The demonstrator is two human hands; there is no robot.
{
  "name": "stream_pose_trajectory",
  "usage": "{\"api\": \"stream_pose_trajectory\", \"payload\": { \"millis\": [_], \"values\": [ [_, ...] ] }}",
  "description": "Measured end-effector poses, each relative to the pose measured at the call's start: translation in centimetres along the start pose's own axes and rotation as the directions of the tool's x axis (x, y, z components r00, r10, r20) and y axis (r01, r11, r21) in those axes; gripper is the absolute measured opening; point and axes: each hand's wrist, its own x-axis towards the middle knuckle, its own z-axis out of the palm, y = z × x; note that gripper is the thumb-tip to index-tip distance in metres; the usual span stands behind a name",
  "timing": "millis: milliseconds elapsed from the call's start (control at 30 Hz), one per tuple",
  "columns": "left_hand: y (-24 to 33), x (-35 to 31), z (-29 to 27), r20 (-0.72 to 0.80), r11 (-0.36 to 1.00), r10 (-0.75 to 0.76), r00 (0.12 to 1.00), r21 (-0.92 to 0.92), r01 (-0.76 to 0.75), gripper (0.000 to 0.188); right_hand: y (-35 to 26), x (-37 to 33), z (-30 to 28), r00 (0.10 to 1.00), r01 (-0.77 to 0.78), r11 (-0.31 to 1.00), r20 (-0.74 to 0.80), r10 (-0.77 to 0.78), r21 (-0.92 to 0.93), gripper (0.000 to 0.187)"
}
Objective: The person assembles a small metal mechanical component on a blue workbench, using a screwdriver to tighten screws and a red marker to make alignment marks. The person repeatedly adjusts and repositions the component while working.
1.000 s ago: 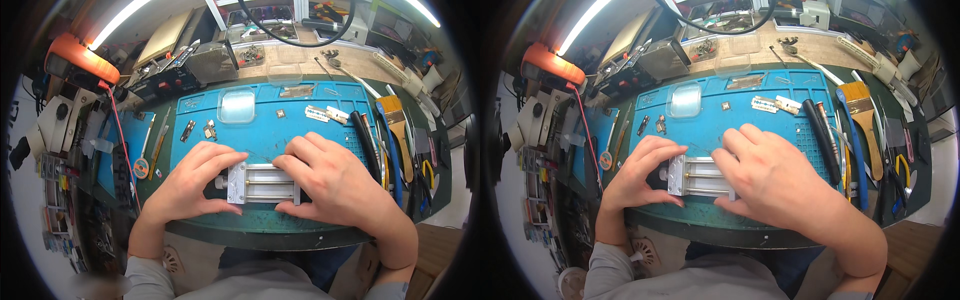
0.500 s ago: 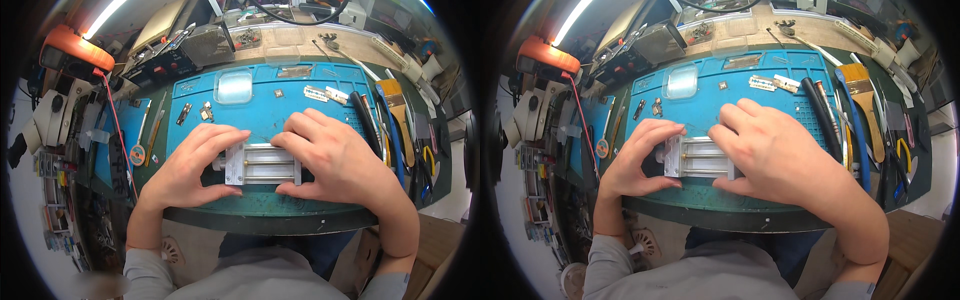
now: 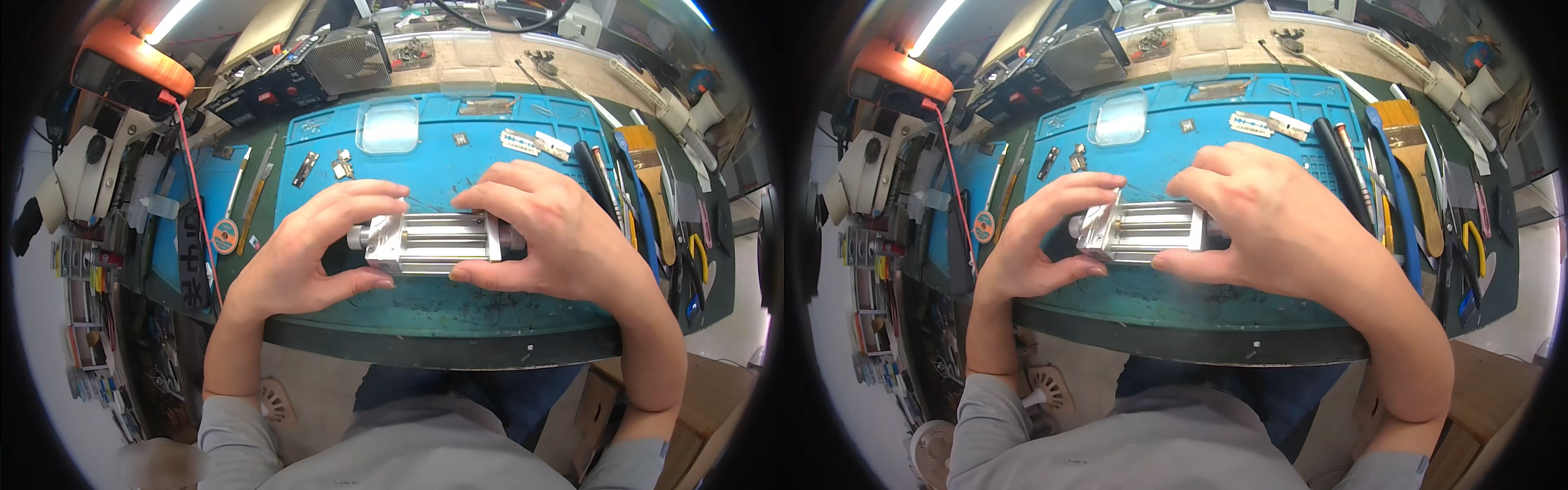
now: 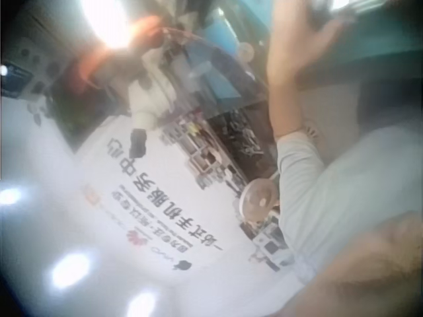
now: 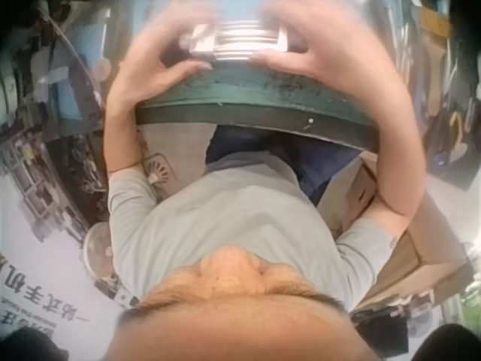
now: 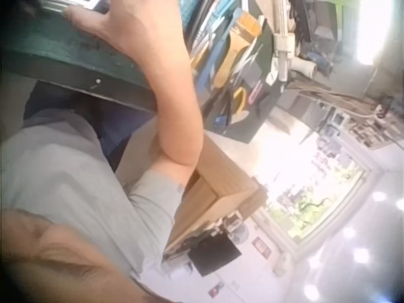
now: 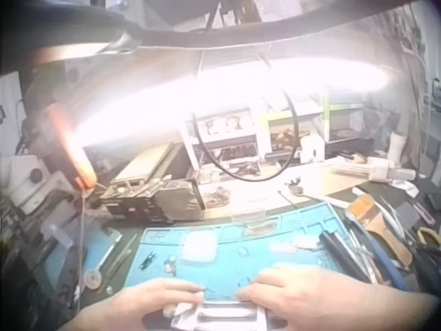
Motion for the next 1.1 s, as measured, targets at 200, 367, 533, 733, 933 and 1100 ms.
{"api": "stream_pose_trajectory", "payload": {
  "millis": [200,367,533,733,933,1100],
  "values": [
    [0.19,-0.04,-0.18,-0.010,0.999,-0.043,0.999,-0.030,0.043,0.063,-0.22,0.23,-0.17,0.999,-0.047,0.998,0.001,0.047,0.049,0.039],
    [0.02,-0.19,-0.06,-0.004,0.999,-0.040,0.999,-0.037,0.040,0.064,-0.25,0.20,-0.07,0.999,-0.041,0.998,-0.011,0.041,0.043,0.038],
    [-0.03,0.00,-0.10,0.006,0.999,-0.043,0.999,-0.030,0.043,0.064,-0.14,0.16,-0.15,0.999,-0.042,0.998,0.005,0.042,0.047,0.038],
    [0.17,-0.01,-0.09,0.001,0.996,-0.082,0.997,-0.022,0.082,0.074,-0.23,0.17,-0.23,0.999,-0.038,0.998,0.011,0.037,0.050,0.040],
    [0.54,-0.01,-0.23,0.015,0.993,-0.118,0.993,-0.021,0.118,0.080,-0.24,0.20,-0.29,0.999,-0.033,0.999,0.016,0.033,0.043,0.041],
    [0.73,-0.08,-0.32,0.011,0.992,-0.123,0.992,-0.011,0.123,0.082,-0.30,0.23,-0.37,0.999,-0.038,0.998,0.018,0.037,0.050,0.041]
  ]
}}
